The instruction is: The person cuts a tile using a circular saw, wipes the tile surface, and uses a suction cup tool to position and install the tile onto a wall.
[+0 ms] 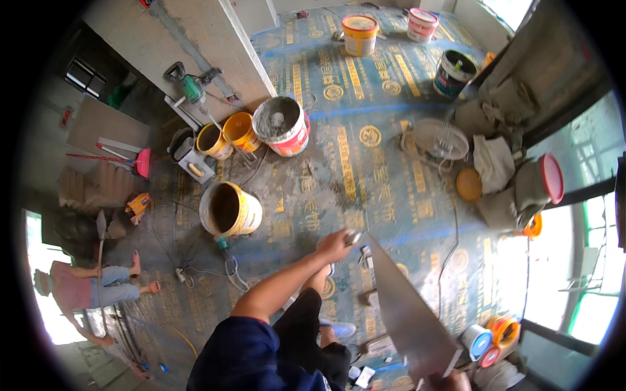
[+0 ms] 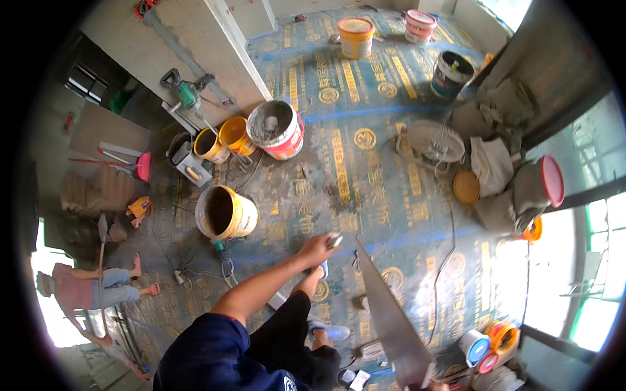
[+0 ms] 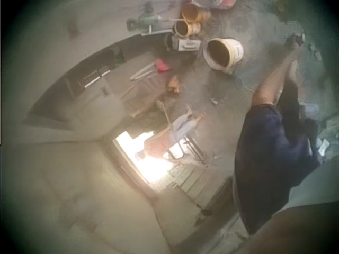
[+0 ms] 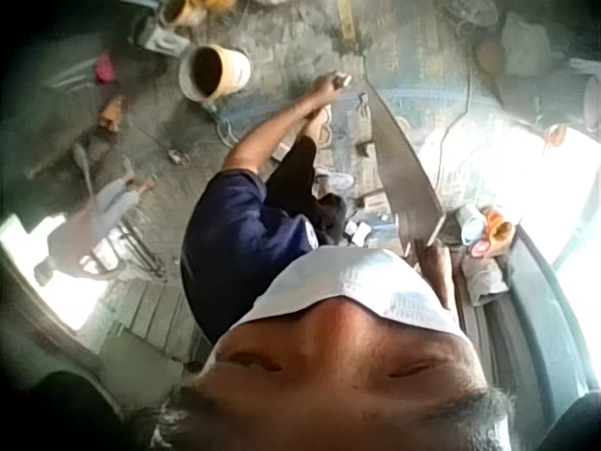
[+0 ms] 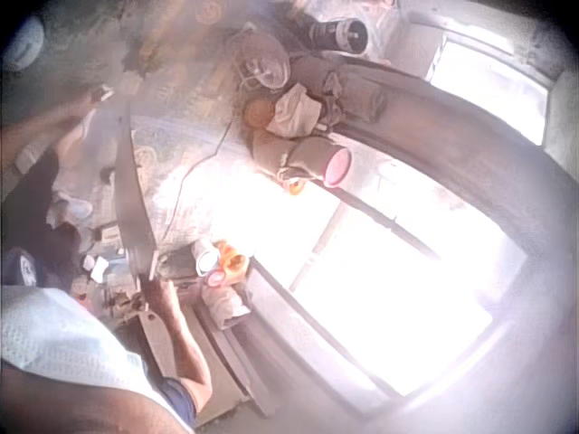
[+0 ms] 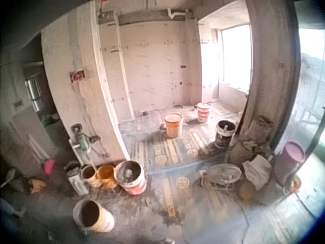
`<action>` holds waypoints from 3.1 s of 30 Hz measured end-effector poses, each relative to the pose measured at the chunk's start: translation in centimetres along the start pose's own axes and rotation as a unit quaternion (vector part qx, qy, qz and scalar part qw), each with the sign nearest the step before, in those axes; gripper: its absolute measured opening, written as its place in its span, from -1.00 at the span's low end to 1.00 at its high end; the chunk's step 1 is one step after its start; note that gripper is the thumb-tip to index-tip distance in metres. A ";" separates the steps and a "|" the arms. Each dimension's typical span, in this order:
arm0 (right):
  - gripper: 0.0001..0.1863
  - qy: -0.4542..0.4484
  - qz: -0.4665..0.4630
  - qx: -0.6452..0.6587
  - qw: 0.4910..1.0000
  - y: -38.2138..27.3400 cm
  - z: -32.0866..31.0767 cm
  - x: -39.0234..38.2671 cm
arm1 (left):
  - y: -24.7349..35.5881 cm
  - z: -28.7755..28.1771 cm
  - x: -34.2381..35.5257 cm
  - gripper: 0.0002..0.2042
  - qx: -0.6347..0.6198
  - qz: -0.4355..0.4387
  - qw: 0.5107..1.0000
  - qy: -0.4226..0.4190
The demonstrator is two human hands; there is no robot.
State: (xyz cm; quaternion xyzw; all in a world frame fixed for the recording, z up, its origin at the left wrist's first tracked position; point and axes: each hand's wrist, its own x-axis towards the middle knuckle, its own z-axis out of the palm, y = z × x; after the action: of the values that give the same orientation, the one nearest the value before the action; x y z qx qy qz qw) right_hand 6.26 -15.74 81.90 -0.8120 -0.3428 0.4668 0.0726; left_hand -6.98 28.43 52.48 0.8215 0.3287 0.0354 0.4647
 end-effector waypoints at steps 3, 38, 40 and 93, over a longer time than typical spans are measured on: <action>-0.88 0.027 -0.055 -0.019 0.998 1.6 3.0 2.9 | -6.9 -1.1 -2.0 -0.48 -0.010 -0.137 0.990 -0.007; -0.60 0.085 0.151 0.085 0.981 -20.0 -47.4 57.7 | -4.4 -40.3 61.2 -0.67 -0.487 -0.425 0.762 -0.041; -0.63 0.092 0.164 0.064 0.980 -21.2 -51.2 60.5 | -5.5 -41.4 66.5 -0.66 -0.506 -0.449 0.736 -0.040; -0.65 0.242 0.249 0.259 0.901 -9.4 -139.5 124.3 | 56.0 -27.9 212.5 -0.72 0.075 -0.074 0.963 -0.248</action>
State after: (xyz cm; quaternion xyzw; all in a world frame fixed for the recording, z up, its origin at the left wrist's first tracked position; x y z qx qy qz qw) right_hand 155.31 97.21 75.22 -0.9116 0.0314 0.3306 0.2424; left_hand 177.33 151.08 59.73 0.8105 0.2647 -0.2289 0.4697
